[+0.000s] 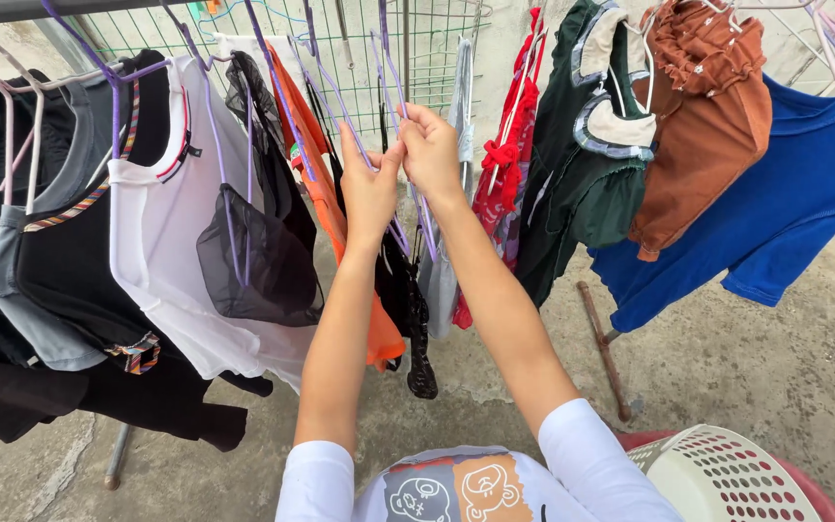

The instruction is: The person places garments onto hangers, hangs them on a drying rack, and arranges the clothes along the rack by hand.

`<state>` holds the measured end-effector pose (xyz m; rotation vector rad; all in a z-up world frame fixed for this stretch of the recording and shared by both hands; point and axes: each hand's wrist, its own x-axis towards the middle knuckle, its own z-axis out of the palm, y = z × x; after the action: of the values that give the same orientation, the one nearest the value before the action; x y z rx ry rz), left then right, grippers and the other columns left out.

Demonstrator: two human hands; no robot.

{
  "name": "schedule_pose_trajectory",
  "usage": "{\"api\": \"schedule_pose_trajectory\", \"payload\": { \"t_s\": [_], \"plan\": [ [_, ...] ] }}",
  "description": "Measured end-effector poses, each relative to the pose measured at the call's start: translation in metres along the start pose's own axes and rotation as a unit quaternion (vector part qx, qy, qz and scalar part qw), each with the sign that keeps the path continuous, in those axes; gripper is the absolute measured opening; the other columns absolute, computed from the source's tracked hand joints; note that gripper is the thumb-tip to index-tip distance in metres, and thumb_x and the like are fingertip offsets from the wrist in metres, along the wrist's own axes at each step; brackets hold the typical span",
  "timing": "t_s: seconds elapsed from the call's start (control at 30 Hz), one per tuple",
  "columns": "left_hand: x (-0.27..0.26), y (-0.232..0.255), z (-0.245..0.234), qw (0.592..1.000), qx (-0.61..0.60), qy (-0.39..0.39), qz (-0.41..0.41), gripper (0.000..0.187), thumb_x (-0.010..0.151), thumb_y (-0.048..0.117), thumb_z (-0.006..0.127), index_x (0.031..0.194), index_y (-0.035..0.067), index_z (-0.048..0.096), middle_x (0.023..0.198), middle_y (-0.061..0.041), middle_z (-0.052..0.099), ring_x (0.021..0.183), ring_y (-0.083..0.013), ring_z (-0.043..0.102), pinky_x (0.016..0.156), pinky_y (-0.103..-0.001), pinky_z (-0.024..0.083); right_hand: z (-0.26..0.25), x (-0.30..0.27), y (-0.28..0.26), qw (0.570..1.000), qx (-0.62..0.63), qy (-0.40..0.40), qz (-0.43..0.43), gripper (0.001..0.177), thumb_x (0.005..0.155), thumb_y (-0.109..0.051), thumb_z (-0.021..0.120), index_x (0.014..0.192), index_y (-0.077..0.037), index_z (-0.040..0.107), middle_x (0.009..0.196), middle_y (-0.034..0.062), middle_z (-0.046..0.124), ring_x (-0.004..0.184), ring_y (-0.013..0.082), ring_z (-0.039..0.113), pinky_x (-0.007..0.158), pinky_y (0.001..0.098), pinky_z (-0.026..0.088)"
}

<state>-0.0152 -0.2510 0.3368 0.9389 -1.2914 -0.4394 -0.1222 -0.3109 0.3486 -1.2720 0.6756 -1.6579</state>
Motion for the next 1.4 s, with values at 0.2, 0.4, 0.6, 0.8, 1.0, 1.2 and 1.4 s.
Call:
{"api": "schedule_pose_trajectory", "payload": {
  "t_s": [0.2,0.4,0.6,0.8,1.0,1.2,1.4],
  "plan": [
    [0.010,0.000,-0.012,0.985,-0.120,-0.064,-0.103,0.052,0.104,0.013,0.047,0.153,-0.004,0.047,0.066,0.003,0.045,0.053,-0.0041,0.038,0.048,-0.025,0.034,-0.018,-0.007,-0.025,0.999,-0.038,0.007,-0.003,0.034,0.102,-0.005,0.054,0.133,0.005,0.060,0.069,-0.0001,0.058,0.047,0.0028,0.042,0.041,0.0222,0.031],
    [0.000,0.012,-0.004,0.997,-0.016,-0.009,-0.075,0.047,0.104,0.009,0.046,0.150,-0.004,0.047,0.067,0.005,0.050,0.057,-0.0030,0.043,0.052,-0.024,0.039,-0.009,-0.018,-0.037,0.995,-0.095,-0.002,0.015,0.035,0.099,-0.008,0.054,0.131,0.004,0.061,0.067,0.0004,0.060,0.041,0.0037,0.044,0.037,0.0235,0.033],
    [0.006,0.012,-0.033,0.995,-0.060,0.004,-0.083,0.050,0.106,0.009,0.045,0.154,-0.005,0.042,0.068,0.004,0.049,0.058,-0.0032,0.043,0.053,-0.025,0.038,-0.011,-0.019,-0.042,0.971,-0.214,0.017,-0.105,0.032,0.105,-0.007,0.058,0.133,0.006,0.064,0.075,0.0024,0.066,0.061,0.0039,0.057,0.053,0.0263,0.045],
    [-0.009,0.055,-0.061,0.939,0.265,0.041,0.217,0.071,0.101,0.011,0.067,0.159,-0.007,0.031,0.140,-0.025,0.048,0.127,-0.0361,0.052,0.107,-0.043,0.045,-0.005,-0.066,-0.091,0.808,-0.482,0.087,-0.327,0.025,0.103,-0.005,0.063,0.127,0.002,0.066,0.102,0.0152,0.071,0.089,0.0261,0.071,0.078,0.0353,0.057],
    [-0.022,0.114,-0.016,0.983,0.018,-0.117,0.142,0.080,0.097,0.010,0.069,0.163,0.001,0.026,0.153,-0.021,0.041,0.140,-0.0328,0.050,0.123,-0.043,0.040,-0.043,-0.072,-0.139,0.779,-0.497,0.166,-0.345,0.029,0.098,0.002,0.066,0.127,0.003,0.064,0.125,0.0170,0.063,0.113,0.0347,0.067,0.099,0.0404,0.055],
    [-0.011,0.140,0.049,0.980,-0.027,-0.043,0.190,0.087,0.097,0.006,0.070,0.166,0.003,0.018,0.163,-0.023,0.028,0.150,-0.0363,0.039,0.129,-0.046,0.032,-0.076,-0.018,-0.144,0.788,-0.503,0.133,-0.329,0.047,0.095,-0.005,0.072,0.139,0.004,0.057,0.142,0.0237,0.050,0.128,0.0406,0.057,0.109,0.0432,0.048],
    [0.038,0.104,0.105,0.998,-0.036,0.001,0.057,0.090,0.088,0.016,0.074,0.161,0.001,0.023,0.157,-0.025,0.031,0.141,-0.0378,0.040,0.120,-0.045,0.033,-0.100,0.022,-0.125,0.791,-0.496,0.114,-0.339,0.073,0.084,-0.014,0.080,0.144,0.008,0.046,0.141,0.0287,0.043,0.127,0.0486,0.051,0.106,0.0474,0.045]
  ]
}}
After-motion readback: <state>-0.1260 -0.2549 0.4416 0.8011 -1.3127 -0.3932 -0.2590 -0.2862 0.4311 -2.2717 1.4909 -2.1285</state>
